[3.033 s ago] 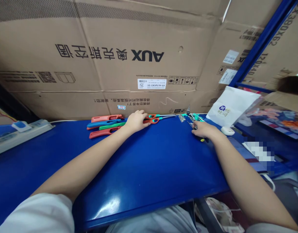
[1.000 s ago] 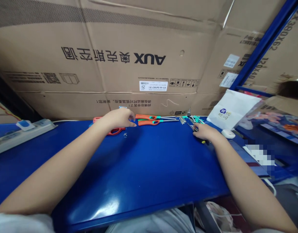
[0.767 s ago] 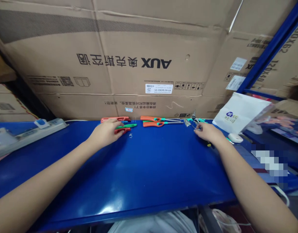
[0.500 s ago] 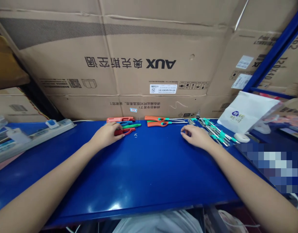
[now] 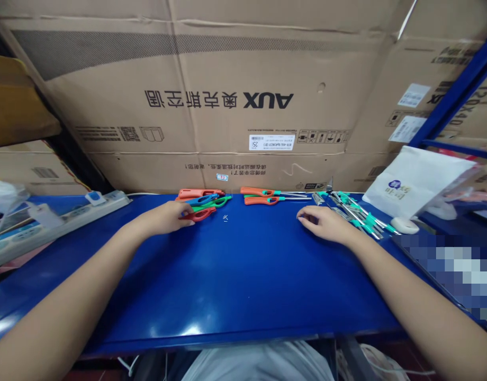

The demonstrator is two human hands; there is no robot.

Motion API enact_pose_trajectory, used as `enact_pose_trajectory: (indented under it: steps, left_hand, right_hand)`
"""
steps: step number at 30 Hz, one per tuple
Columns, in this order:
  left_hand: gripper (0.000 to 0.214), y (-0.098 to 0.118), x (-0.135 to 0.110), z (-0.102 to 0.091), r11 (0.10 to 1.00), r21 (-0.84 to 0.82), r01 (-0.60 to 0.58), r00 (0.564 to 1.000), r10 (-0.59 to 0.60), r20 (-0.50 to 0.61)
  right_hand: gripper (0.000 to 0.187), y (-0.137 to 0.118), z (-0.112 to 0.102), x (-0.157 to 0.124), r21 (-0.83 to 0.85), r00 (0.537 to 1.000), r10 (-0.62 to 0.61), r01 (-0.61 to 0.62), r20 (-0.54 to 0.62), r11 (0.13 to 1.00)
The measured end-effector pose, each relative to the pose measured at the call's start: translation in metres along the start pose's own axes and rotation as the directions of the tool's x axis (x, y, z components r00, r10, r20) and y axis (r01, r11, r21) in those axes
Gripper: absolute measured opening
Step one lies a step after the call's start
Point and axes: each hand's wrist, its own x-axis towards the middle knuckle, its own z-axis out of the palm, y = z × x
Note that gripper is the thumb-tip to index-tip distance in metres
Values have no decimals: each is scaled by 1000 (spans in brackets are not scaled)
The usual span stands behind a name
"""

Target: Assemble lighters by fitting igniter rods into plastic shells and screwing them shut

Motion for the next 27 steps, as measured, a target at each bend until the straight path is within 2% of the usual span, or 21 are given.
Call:
enact_pose_trajectory:
  steps: [3,5,7,9,11,13,15,18,21,24,27]
  left_hand:
    - [38,33,-12,-3,998,-45,-37,995,41,95]
    - [37,66,-21,7,980,-140,-144,982,159,104]
    - [29,99,-29,28,950,-231,-210,960,245,133]
    - [26,125,-35,54,921,-297,-251,953,288,89]
    - [24,140,-39,75,901,-308,-306,943,331,31]
    - [23,145,-39,88,889,-329,-319,938,345,24]
    - [32,143,-38,91,868,-379,-320,936,350,13]
    - [51,134,-38,84,853,-384,-353,922,386,10]
    - [57,125,-37,77,846,-364,-390,908,418,-1]
    - [57,118,-33,79,818,-458,-349,923,384,-17]
    - [55,113,-28,91,774,-567,-282,950,308,-52]
  right_hand:
    - [22,-21,-1,-1,59,993,-56,63,-105,996]
    - [24,-45,-2,-3,122,984,-119,135,-130,983]
    - [30,-72,-3,-4,194,971,-238,241,-38,951]
    - [33,-96,-2,-6,223,918,-382,352,109,909]
    - [20,-112,2,-6,195,862,-451,413,231,890]
    - [12,-119,6,-6,162,820,-455,425,348,891]
    - [11,-119,10,-5,146,811,-430,407,397,902]
    - [14,-110,14,-4,182,831,-403,360,382,915]
    - [12,-98,18,-1,339,844,-407,291,350,894]
    - [14,-86,22,3,495,879,-366,181,306,850]
    - [21,-79,26,6,536,919,-259,65,295,842]
